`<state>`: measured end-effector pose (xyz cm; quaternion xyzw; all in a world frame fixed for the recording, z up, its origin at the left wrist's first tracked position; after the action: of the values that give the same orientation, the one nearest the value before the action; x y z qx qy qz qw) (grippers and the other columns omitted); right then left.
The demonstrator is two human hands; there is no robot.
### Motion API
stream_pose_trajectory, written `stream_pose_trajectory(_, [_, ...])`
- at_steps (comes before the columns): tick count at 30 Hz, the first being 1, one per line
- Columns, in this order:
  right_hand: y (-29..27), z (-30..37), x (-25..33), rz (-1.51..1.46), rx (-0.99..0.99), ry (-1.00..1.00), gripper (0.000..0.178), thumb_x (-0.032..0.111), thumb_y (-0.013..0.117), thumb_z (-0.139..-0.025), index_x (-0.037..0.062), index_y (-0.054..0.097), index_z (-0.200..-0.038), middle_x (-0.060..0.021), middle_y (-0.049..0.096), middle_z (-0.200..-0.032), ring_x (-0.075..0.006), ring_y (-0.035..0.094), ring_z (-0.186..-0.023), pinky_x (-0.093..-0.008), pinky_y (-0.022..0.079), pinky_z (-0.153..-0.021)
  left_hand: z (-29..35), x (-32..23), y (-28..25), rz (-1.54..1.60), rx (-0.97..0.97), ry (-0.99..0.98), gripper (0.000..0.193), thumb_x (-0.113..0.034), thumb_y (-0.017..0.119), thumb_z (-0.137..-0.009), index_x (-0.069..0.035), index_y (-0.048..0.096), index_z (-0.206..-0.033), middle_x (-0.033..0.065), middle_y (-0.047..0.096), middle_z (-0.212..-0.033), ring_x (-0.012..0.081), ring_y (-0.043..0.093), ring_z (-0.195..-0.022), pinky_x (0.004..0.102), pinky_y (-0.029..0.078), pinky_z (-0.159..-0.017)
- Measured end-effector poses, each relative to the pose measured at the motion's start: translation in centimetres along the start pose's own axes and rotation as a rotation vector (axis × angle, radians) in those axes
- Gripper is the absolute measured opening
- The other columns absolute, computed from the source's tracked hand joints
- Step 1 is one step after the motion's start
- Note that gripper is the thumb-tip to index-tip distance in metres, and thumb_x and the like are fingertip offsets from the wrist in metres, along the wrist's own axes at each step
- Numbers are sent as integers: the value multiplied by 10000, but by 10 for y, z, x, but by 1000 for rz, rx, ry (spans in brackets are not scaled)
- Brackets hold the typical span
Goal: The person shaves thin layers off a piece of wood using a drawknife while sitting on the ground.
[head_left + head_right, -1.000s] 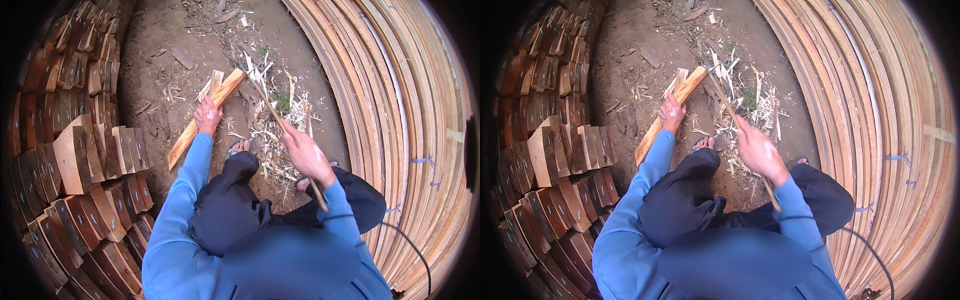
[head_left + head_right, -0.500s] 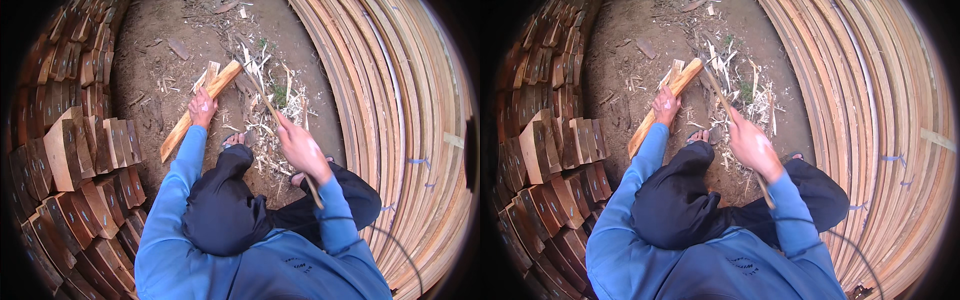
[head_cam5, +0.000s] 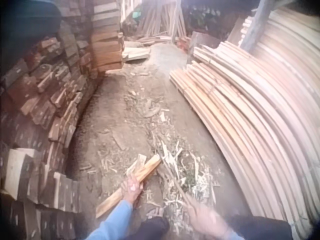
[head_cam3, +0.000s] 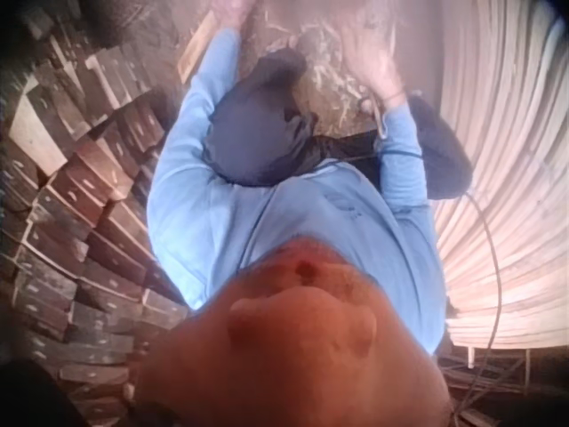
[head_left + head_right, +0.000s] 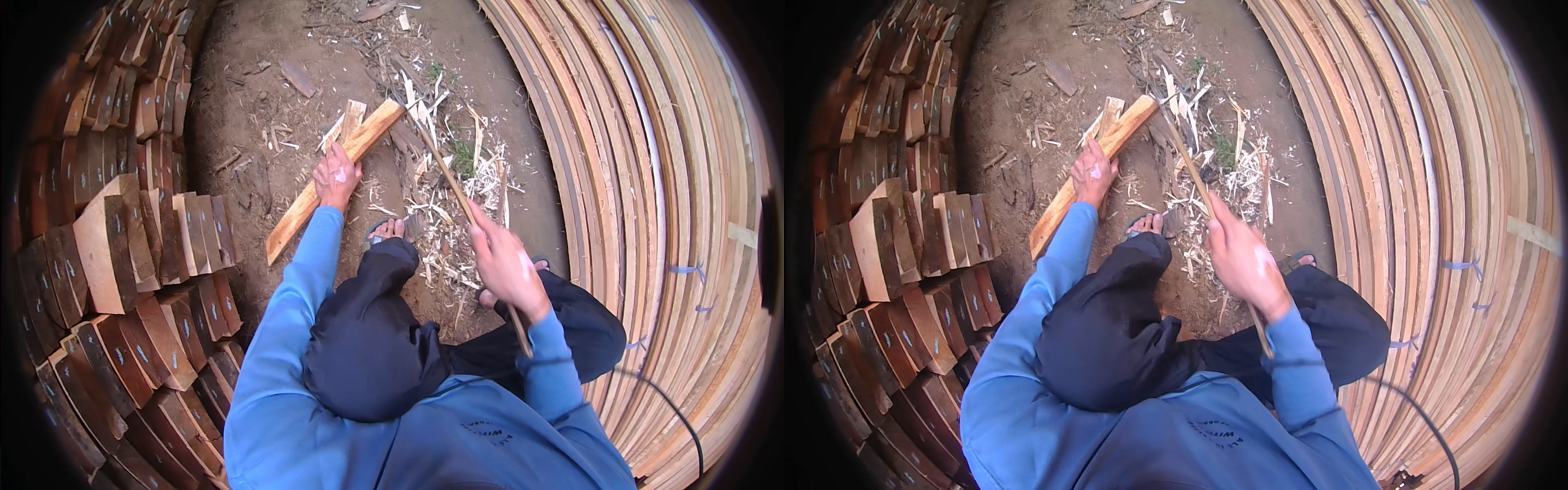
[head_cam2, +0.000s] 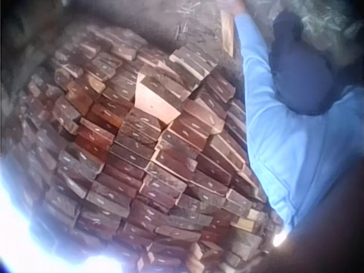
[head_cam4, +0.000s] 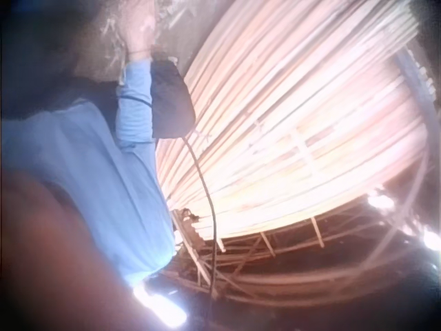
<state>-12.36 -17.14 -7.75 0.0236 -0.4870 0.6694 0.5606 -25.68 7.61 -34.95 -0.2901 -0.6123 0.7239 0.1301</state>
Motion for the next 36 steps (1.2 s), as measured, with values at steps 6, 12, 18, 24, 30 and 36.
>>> stream_pose_trajectory(6, [17, -42, -9, 78, -29, 12, 489, 208, 428, -1053, 18, 454, -1503, -337, 652, -1186, -500, 629, -1108, -491, 484, -1010, -2, -11, 0, 24, 26, 22, 544, -330, 819, -804, -6, 497, -1099, 223, 679, -1016, 419, 713, -910, 536, 580, -766])
stream_pose_trajectory(12, [5, 18, -2, -60, 36, 94, 484, 192, 435, -1041, 23, 461, -1494, -351, 660, -1061, -525, 646, -985, -545, 500, -917, -2, -2, -1, -10, 43, 23, 567, -341, 830, -801, -3, 509, -1124, 219, 683, -1013, 404, 718, -908, 526, 585, -770])
stream_pose_trajectory(18, [19, -31, -11, 51, -91, -71, 470, 214, 433, -1056, 35, 483, -1487, -366, 652, -1044, -490, 649, -1008, -498, 496, -894, -6, -2, -4, 9, -8, 26, 540, -335, 831, -792, -18, 505, -1083, 220, 682, -980, 415, 717, -880, 526, 587, -739])
stream_pose_trajectory(24, [0, -7, 15, -50, 64, 79, 454, 178, 444, -1030, 19, 495, -1452, -331, 672, -1018, -498, 647, -1011, -543, 496, -909, 2, -12, -1, 26, 32, -78, 543, -356, 810, -808, -20, 507, -1109, 220, 684, -1016, 430, 714, -924, 553, 571, -784])
stream_pose_trajectory(30, [20, -6, -23, -144, -93, -67, 461, 194, 470, -1037, 22, 494, -1464, -319, 678, -1100, -493, 647, -1064, -510, 500, -949, -5, -9, -1, 57, 41, -121, 579, -380, 782, -834, 8, 504, -1160, 257, 687, -1081, 454, 708, -925, 559, 567, -777])
stream_pose_trajectory(36, [25, -30, -22, -260, -195, -25, 450, 314, 541, -1043, 17, 569, -1380, -239, 713, -1031, -357, 700, -917, -443, 526, -843, -2, -3, -7, 78, -49, -24, 614, -453, 781, -852, 30, 523, -1129, 278, 676, -1075, 471, 693, -946, 553, 561, -782])
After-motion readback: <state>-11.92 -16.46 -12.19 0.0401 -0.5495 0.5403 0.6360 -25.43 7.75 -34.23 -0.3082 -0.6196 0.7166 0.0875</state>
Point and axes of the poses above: each hand's wrist, its own z-axis away from the middle knuckle, its own y-axis out of the palm, x = y × z, the point moved 3 cm from there along -z, towards the middle knuckle
